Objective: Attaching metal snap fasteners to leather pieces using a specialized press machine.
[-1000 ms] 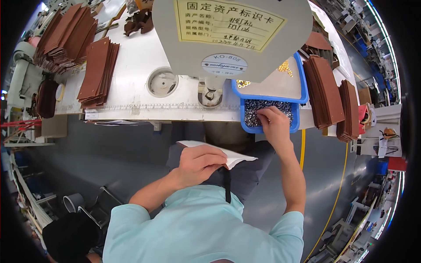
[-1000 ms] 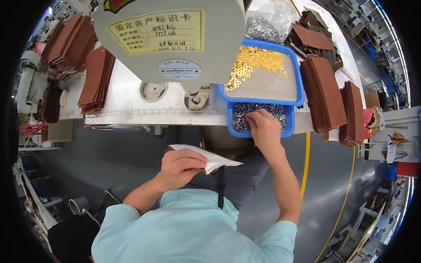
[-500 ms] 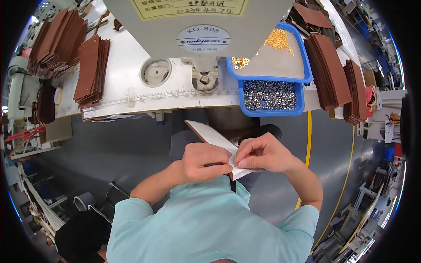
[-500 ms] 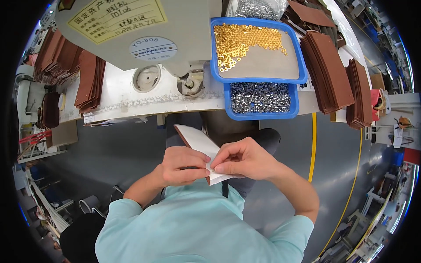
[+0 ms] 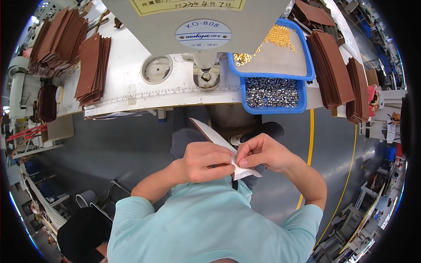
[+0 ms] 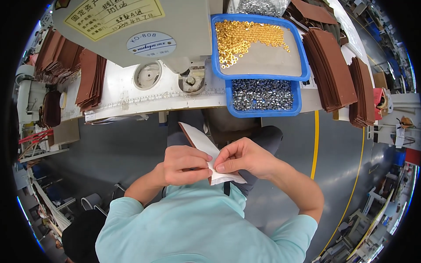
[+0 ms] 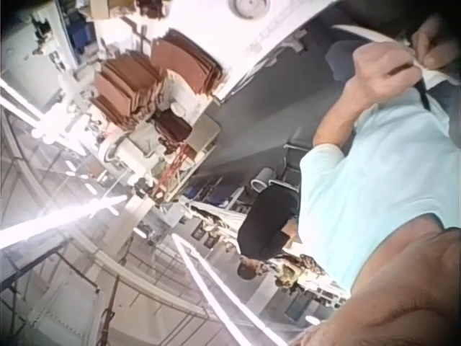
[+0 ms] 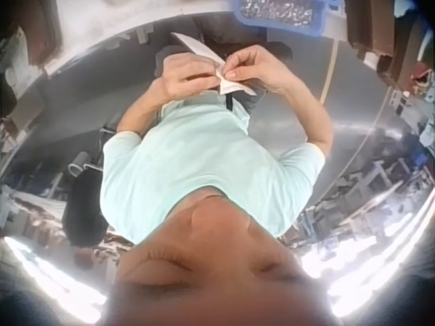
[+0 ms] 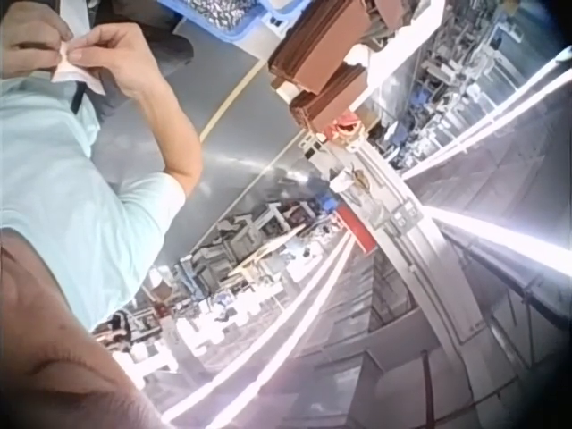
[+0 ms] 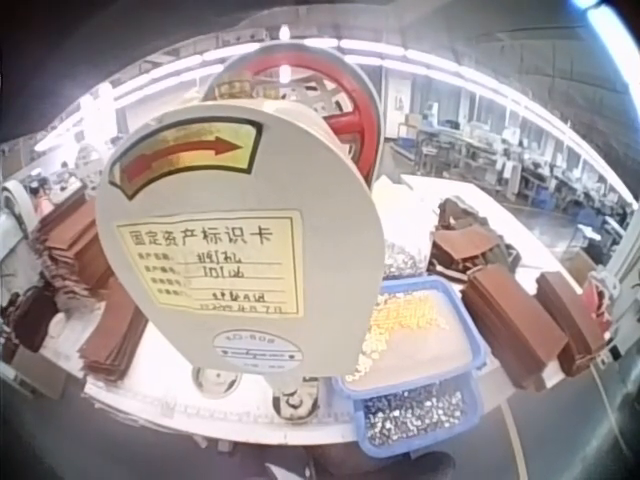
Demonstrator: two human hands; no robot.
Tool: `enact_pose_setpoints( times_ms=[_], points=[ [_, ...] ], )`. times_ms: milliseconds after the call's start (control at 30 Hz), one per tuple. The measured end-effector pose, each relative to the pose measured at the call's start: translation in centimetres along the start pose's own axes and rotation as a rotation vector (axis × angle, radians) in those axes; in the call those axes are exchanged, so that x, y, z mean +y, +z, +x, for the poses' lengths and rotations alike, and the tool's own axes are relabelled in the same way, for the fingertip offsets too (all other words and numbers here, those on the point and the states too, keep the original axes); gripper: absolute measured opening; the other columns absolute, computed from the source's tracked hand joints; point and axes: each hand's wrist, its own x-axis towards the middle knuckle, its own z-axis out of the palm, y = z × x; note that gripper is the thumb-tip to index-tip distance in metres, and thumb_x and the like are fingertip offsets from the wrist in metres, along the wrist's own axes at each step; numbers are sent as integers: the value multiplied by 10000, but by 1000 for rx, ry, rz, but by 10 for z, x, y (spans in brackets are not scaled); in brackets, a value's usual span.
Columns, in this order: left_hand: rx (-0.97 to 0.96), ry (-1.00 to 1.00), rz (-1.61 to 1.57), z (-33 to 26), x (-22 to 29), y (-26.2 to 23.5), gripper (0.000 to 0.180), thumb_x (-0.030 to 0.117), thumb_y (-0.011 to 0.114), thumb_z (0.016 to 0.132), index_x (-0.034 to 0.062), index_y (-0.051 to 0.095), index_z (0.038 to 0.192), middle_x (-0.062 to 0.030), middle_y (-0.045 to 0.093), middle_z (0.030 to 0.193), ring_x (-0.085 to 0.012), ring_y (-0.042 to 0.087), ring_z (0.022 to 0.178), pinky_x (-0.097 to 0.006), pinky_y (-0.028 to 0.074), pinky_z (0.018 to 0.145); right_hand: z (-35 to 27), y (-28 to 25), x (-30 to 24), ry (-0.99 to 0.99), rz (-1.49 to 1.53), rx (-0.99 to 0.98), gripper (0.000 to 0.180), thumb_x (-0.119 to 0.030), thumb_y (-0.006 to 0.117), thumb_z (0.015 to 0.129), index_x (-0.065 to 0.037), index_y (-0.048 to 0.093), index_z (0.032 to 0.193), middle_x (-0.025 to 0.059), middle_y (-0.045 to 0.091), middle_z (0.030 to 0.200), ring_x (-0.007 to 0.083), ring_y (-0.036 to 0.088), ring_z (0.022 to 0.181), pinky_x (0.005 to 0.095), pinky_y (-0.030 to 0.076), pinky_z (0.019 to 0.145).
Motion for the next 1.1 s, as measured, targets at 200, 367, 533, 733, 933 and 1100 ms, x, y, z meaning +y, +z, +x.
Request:
enact_pose_setpoints(
  times_ms=[200,367,533,733,933,1100],
  points=[
    [-8,-3,3,1,1,-1,201,11,796,675,81,738,854,-32,665,880,-210,730,783,-270,563,555,0,-2,2,9,47,-23,100,-36,795,874,1,775,965,53,758,919,106,677,835,252,522,778],
    [-7,3,9,4,1,1,201,14,798,667,78,734,846,-31,668,868,-208,728,775,-272,564,553,3,-4,10,-26,91,-48,100,-37,790,880,3,767,968,67,759,958,124,691,866,256,532,817],
    [-11,-9,5,1,-1,2,226,59,783,642,74,711,856,-41,681,877,-206,716,755,-285,571,582,-5,7,4,-53,5,62,80,-41,774,900,-2,761,969,59,748,942,114,673,863,257,530,760],
    [21,-62,69,7,0,5,200,78,769,654,88,712,845,-19,684,814,-203,715,744,-304,587,598,-18,31,10,-600,-742,317,102,-65,724,941,-27,760,1028,71,682,925,137,642,747,262,521,665],
    [-31,-88,145,6,2,4,219,-1,792,653,97,721,835,-17,699,814,-217,720,756,-316,588,653,-10,35,22,-965,-1231,512,147,-13,750,857,-3,741,1003,118,698,934,251,677,801,338,564,687],
    [-33,-181,154,4,6,7,265,8,822,608,100,716,832,-19,699,802,-217,701,724,-319,574,632,-13,39,27,-986,-1395,538,225,-16,747,833,15,714,1053,111,693,960,263,670,795,356,573,694]
  ],
)
